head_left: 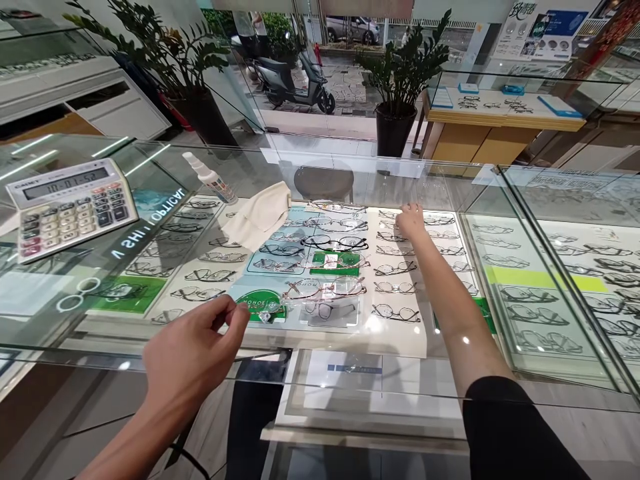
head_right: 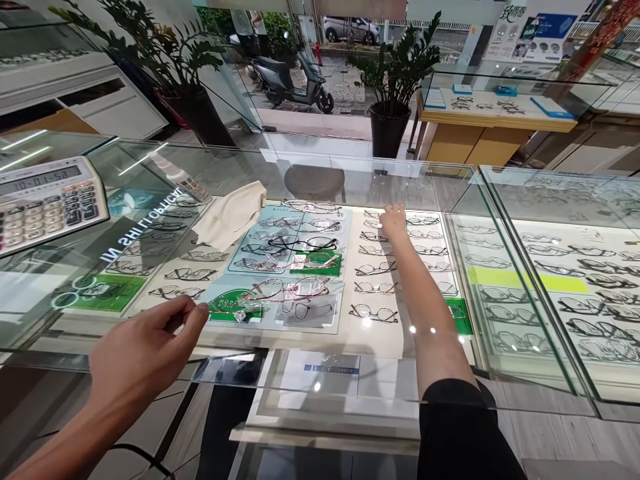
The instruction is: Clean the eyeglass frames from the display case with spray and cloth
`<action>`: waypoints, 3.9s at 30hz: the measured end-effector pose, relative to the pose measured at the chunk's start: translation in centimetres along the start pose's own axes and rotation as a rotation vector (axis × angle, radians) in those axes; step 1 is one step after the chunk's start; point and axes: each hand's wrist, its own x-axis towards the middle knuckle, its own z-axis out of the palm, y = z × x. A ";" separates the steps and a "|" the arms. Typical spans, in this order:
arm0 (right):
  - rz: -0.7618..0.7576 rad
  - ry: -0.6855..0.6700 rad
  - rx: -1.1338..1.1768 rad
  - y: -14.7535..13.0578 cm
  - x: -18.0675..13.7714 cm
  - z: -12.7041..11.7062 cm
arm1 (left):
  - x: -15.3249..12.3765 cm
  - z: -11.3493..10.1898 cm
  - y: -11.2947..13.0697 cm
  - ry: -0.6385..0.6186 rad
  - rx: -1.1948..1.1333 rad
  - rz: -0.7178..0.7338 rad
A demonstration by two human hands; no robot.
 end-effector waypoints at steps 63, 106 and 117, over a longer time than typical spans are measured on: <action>-0.112 -0.395 0.135 -10.3 -28.1 -11.8 | -0.6 1.1 -0.3 0.198 -0.282 0.169; 0.070 -0.199 0.124 -8.3 -21.8 -9.0 | -1.1 0.9 0.3 0.203 -0.279 0.106; 0.053 -0.184 0.067 -8.0 -18.8 -6.7 | -0.9 0.8 0.0 0.196 -0.279 0.110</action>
